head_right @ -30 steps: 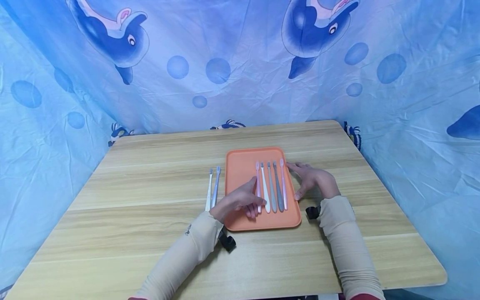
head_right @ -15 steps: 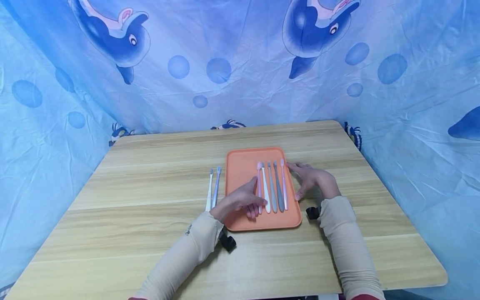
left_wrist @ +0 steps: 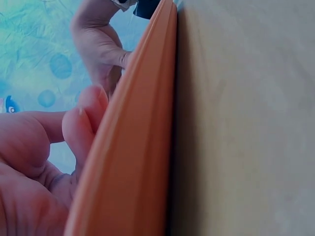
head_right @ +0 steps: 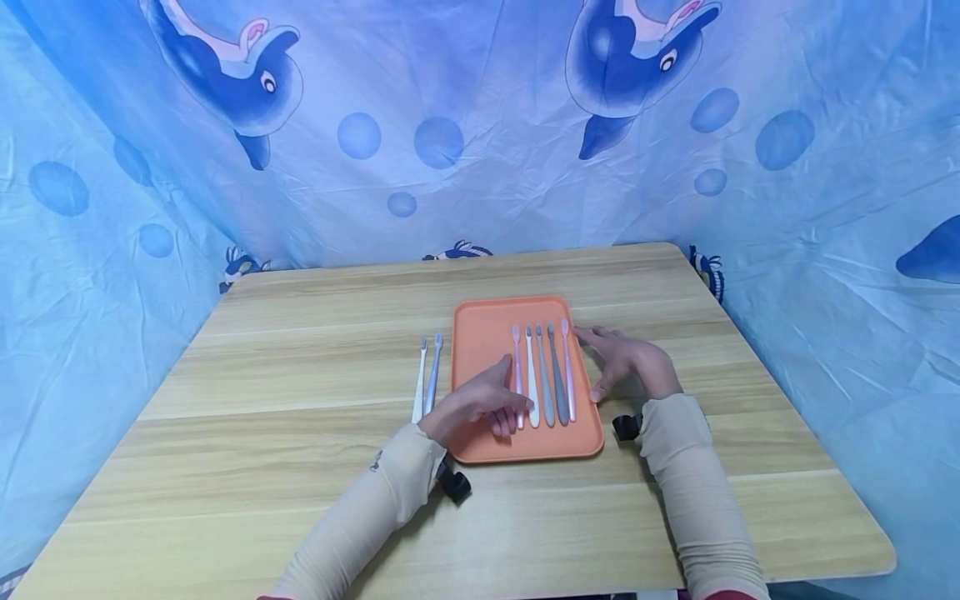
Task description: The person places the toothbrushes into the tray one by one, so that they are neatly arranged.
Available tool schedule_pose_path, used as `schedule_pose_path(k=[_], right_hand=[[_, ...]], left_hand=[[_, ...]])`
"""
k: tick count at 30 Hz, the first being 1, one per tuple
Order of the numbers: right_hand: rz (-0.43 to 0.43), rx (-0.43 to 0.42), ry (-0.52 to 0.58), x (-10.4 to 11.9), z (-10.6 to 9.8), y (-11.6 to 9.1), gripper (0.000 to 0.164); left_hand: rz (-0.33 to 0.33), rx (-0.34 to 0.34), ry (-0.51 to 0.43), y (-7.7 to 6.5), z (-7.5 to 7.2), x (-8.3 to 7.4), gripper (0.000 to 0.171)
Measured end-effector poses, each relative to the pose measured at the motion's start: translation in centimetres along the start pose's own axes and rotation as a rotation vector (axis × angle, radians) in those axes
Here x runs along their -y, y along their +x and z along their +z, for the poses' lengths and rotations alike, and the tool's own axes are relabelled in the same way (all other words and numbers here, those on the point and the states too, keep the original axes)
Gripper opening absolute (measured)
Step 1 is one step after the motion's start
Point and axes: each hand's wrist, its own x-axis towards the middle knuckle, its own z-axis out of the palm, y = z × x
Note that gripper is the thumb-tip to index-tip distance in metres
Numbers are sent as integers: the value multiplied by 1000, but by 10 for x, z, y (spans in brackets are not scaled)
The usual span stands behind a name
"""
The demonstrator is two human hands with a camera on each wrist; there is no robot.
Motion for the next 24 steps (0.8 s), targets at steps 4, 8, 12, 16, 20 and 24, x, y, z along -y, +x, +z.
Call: schedule_pose_path(k=[4,8,12,16,20,24], right_hand=[[-2,4,-2,-1,0,0,139],[4,5,-2,-1,0,1,140],[9,4,1,-1,0,1,140],[-9,4,1,0,-1,-1,139],[-24,5,-2,0,-2,-2,139],[-28,5,-5,1,-2,-2,138]], left_hand=[[14,6,-15,-3,-1,-2,91],[4,-7,5,-6,-3,-5,103],[40,-23,35,-14,-6,-10,108],[71,-28,41,-27,-15,-14,108],[62,-28,38,-38,-27,-14,108],[46,-43,48,-47,-41,-13,106]])
